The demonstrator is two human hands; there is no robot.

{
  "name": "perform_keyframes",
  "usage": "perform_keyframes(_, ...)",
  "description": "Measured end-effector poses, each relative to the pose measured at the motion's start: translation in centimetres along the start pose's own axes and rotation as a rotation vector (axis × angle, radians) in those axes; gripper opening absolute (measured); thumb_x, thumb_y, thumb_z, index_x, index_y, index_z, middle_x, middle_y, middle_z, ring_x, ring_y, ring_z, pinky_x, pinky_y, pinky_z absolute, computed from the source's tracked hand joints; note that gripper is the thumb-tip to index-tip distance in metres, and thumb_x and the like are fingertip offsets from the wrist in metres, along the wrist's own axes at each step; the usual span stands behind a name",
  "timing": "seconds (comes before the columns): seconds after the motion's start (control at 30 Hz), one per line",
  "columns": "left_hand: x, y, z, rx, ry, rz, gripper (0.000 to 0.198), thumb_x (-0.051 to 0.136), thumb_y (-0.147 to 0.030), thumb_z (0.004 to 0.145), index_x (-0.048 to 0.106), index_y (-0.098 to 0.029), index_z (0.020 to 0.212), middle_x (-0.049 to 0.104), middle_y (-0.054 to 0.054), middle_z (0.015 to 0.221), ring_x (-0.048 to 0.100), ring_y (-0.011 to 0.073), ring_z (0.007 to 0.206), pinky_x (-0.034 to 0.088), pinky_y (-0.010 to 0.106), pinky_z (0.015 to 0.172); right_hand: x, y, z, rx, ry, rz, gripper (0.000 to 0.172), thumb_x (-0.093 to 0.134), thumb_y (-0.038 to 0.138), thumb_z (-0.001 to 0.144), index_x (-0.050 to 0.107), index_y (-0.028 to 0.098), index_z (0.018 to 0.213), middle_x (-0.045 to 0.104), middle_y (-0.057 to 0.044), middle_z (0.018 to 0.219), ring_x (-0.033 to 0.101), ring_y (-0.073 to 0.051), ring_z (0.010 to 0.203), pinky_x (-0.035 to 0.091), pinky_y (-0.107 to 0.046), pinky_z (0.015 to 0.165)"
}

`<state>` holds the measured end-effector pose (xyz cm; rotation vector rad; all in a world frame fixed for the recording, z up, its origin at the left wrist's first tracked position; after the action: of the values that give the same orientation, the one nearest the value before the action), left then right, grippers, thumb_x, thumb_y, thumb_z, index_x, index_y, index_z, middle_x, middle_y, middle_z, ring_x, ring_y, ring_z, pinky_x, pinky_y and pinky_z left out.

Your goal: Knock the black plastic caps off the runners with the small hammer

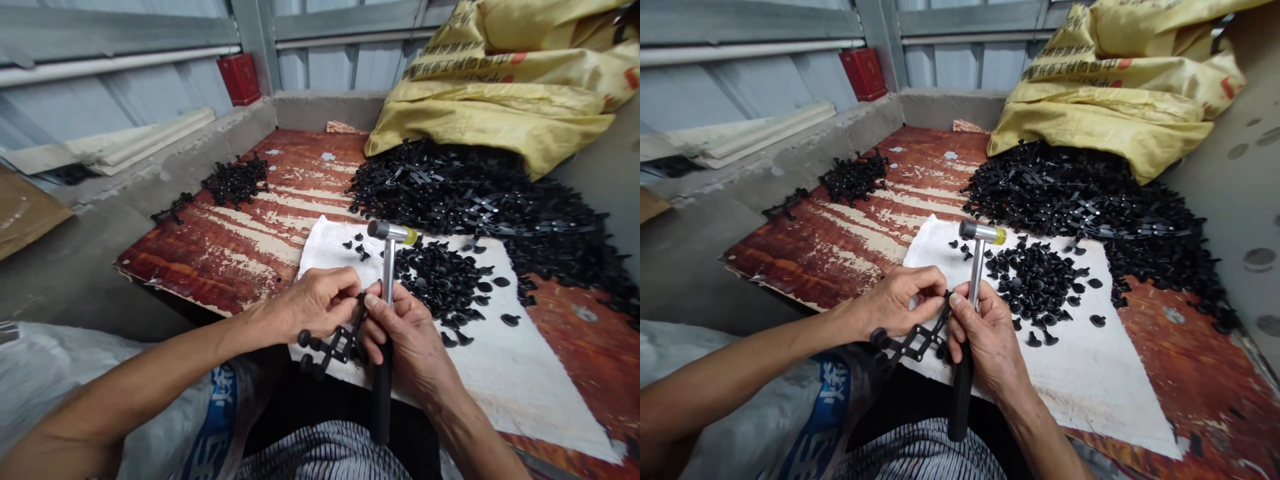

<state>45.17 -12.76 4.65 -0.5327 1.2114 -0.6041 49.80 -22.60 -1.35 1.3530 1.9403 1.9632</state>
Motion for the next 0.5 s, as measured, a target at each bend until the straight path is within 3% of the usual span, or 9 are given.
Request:
perform_keyframes(0.17, 1.1, 0.4, 0.2, -0.048, 0.013, -0.085, 0.013, 0.05, -0.012, 0.082, 0.058, -0.019, 0.089, 0.056, -0.006, 0.064, 0.05, 0.0067, 0.052, 0.04, 0.018, 0.05, -0.1, 0.1, 0.0, -0.009, -0.031, 0.053, 0.031, 0.077, 0.036, 0.074, 0.051, 0.021, 0.079, 0.044, 0.011, 0.043, 0.04, -0.004, 0.029, 0.032, -0.012, 0.03)
perform_keyframes(0.3, 0.0, 0.0, 0.2, 0.018, -0.012, -0.05, 0.012, 0.052, -0.009, 0.076, 0.059, -0.017, 0.083, 0.058, -0.004, 0.065, 0.052, 0.0073, 0.055, 0.041, 0.019, 0.053, -0.3, 0.3, -0.5, -0.032, -0.095, 0.043, 0.032, 0.081, 0.036, 0.07, 0.054, 0.02, 0.078, 0.049, 0.008, 0.053, 0.039, -0.003, 0.035, 0.035, -0.012, 0.03)
perform_keyframes(0.4, -4.2, 1.9, 1.2, -0.059, -0.134, -0.044, 0.01, 0.053, -0.011, 0.073, 0.057, -0.018, 0.079, 0.055, -0.005, 0.062, 0.05, 0.0074, 0.053, 0.041, 0.019, 0.052, -0.8, 0.3, -0.8, -0.063, -0.161, 0.033, 0.034, 0.084, 0.038, 0.065, 0.058, 0.02, 0.078, 0.055, 0.004, 0.067, 0.039, -0.003, 0.042, 0.038, -0.013, 0.03)
perform_keyframes(0.5, -12.6, 5.6, 1.7, -0.245, -0.488, 0.026, 0.009, 0.055, -0.013, 0.072, 0.053, -0.019, 0.079, 0.052, -0.005, 0.064, 0.05, 0.0094, 0.055, 0.043, 0.022, 0.055, -0.8, 0.1, -0.9, -0.036, -0.149, 0.039, 0.032, 0.083, 0.039, 0.067, 0.06, 0.021, 0.081, 0.055, 0.003, 0.07, 0.039, -0.004, 0.044, 0.039, -0.013, 0.03)
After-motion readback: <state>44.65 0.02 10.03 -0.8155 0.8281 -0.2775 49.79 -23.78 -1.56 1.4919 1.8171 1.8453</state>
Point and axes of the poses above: each hand's wrist, its own z-axis towards the middle knuckle, its own x-axis out of the palm, y = z × x, the point moved 7 cm from there along z, towards the middle knuckle
